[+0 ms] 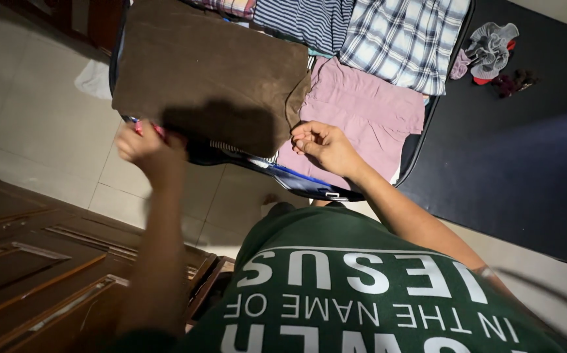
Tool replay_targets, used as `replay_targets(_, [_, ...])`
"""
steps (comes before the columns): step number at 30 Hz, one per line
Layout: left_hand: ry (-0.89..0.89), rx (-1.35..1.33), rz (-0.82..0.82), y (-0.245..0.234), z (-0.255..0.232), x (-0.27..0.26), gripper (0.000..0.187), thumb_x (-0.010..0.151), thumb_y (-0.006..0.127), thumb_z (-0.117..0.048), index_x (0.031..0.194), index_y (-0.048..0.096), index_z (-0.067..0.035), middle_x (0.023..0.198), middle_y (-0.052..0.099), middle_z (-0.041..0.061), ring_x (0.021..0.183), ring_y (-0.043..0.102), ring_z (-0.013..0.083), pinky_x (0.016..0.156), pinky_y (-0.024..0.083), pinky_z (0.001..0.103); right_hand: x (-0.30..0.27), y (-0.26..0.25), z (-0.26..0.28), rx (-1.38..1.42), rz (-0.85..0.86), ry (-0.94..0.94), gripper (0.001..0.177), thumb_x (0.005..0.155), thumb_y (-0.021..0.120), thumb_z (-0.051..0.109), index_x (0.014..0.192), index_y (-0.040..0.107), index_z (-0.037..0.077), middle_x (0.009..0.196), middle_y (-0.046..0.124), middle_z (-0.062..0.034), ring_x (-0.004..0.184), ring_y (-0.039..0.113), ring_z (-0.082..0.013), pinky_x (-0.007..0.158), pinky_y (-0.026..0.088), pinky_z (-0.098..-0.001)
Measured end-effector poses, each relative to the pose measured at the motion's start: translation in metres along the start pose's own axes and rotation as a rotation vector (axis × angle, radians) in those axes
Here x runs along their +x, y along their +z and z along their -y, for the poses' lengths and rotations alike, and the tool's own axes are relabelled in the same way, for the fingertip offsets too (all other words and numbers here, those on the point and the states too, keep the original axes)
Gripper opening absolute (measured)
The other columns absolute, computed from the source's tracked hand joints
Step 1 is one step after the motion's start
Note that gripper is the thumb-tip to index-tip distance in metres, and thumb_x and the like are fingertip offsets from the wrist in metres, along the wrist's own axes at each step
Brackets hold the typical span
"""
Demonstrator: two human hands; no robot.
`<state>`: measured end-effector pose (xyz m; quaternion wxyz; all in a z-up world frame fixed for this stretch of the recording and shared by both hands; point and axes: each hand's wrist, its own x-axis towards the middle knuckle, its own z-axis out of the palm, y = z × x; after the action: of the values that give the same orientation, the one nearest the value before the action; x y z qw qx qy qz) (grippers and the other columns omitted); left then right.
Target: The person folds various clothes, including shirts and pants, and places them neatly into an open suitcase. They also pack small items like underwear and socks into the gaps before closing the suitcase.
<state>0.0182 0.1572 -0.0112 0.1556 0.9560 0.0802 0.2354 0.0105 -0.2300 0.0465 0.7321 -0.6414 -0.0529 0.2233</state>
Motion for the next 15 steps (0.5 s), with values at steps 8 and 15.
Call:
replay_targets(8, [0.107, 0.156, 0.141, 0.029, -0.016, -0.034, 0.043, 0.074, 0.079, -0.029, 0.103, 0.070, 0.003, 0.128, 0.056, 0.031, 0.135, 0.041, 0.0548, 0.115, 0.019, 0.073, 0.008, -0.008, -0.006, 0.178, 0.009, 0.048, 0.021, 0.101, 0.063, 0.000, 0.121, 0.065, -0.002, 0.103, 0.070, -0.0068, 0.092, 0.070, -0.0145, 0.084, 0.058, -0.0301])
replay_targets(15, [0.000, 0.091, 0.128, 0.029, 0.020, -0.024, 0.056, 0.088, 0.075, -0.029, 0.128, 0.065, 0.009, 0.152, 0.045, 0.034, 0.150, 0.024, 0.0499, 0.124, 0.011, 0.070, 0.012, -0.010, -0.002, 0.190, -0.007, 0.075, 0.021, 0.100, 0.065, 0.004, 0.122, 0.066, 0.000, 0.102, 0.071, -0.0066, 0.090, 0.071, -0.0155, 0.083, 0.059, -0.0311])
